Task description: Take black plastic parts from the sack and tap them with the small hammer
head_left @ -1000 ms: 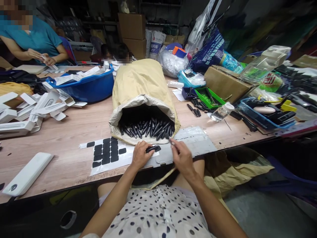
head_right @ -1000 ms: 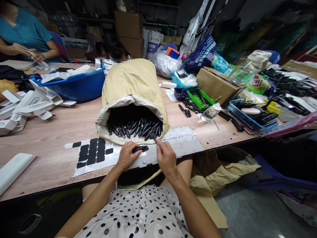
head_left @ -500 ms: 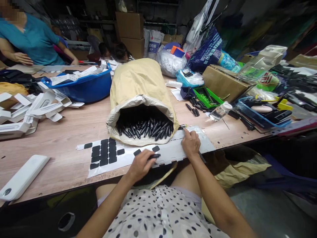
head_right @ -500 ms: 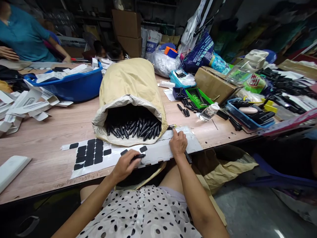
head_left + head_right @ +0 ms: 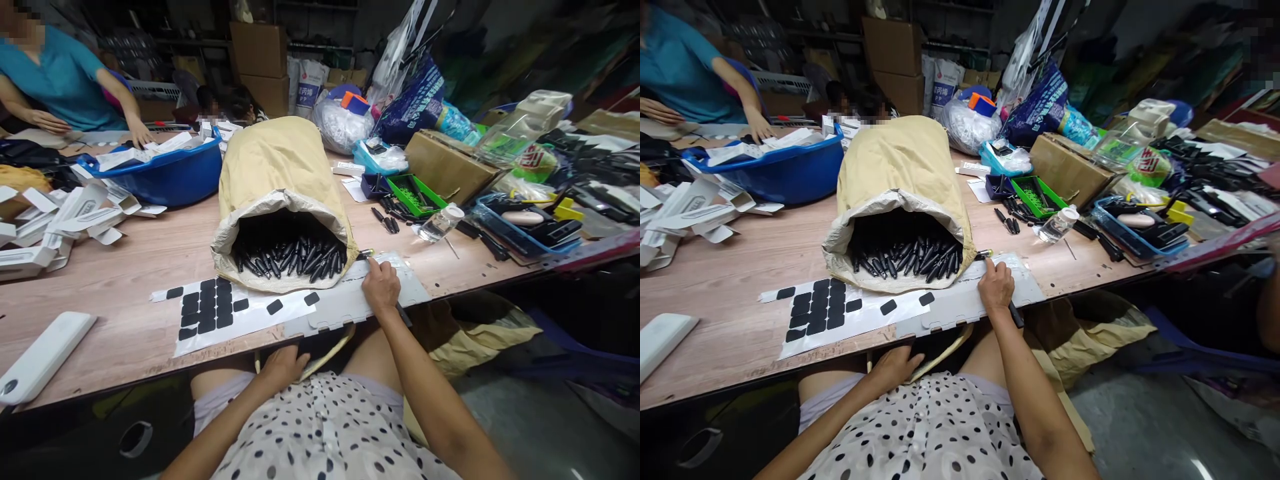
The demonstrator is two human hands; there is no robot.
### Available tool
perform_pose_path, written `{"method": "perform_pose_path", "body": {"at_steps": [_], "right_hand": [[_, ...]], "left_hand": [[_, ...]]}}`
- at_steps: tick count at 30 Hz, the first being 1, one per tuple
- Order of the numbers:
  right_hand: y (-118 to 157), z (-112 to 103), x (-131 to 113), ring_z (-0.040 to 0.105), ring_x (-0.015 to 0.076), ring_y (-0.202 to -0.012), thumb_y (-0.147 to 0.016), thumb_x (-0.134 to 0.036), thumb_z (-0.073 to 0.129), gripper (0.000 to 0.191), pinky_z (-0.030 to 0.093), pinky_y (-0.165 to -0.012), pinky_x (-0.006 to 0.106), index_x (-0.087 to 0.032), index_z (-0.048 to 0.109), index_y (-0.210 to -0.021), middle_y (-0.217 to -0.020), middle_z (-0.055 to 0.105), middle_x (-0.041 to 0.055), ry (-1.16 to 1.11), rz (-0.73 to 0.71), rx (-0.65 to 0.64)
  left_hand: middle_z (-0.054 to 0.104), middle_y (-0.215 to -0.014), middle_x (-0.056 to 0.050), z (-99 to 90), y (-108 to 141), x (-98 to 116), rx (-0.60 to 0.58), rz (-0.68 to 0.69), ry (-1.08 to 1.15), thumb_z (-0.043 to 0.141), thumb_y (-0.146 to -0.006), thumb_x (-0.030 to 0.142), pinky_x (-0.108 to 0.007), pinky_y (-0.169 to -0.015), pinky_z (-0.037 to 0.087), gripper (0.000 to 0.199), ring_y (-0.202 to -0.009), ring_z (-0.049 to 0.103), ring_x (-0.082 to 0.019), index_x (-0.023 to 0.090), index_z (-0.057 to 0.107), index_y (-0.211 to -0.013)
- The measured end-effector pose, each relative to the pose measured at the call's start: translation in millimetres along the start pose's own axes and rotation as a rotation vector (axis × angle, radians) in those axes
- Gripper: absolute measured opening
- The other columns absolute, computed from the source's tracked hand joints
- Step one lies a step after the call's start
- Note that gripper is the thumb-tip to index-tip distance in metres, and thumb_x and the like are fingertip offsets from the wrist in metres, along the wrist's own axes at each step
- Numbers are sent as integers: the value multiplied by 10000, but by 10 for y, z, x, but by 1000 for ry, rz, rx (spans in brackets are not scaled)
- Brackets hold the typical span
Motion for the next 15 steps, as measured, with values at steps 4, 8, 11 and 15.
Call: {"method": "perform_pose_path", "body": {"at_steps": [4,8,11,15], "right_hand": [[3,-12,-1,488,252,-842,-877,-127,451,394,347,-652,333,-173,708,-1172,-894,558,119,17,2,-2],[7,-7,6,485,250,-834,-864,-120,459,396,348,-649,333,-172,709,-1167,-897,558,119,20,-2,-10],[12,12,16,478,248,-835,-852,-123,470,398,350,-646,330,-174,703,-1170,-892,549,115,8,-13,-1],[17,30,33,474,245,-835,-834,-127,482,399,361,-660,329,-178,695,-1167,-892,538,107,-14,-28,28]], "left_hand": [[752,-794,-46,-249,216,337,-213,144,104,586,-854,398,-324,-675,521,251,-742,707,-236,225,746,-942],[729,-780,-44,-920,10,430,184,43,166,479,-945,371,-314,-586,500,306,-601,646,-193,211,720,-1044],[726,-905,-108,-1469,-288,341,658,-105,-60,480,-954,316,-341,-713,526,269,-812,689,-246,172,686,-1047],[721,-990,-176,-1718,-613,196,725,-373,-164,553,-916,284,-399,-805,524,221,-958,691,-323,153,643,-1070]]}}
Point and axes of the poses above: each hand's wrist, its own y-axis away from the middle knuckle, its own z-axis out of the palm, x = y × z, the point moved 3 cm from there along -y, towards the middle knuckle
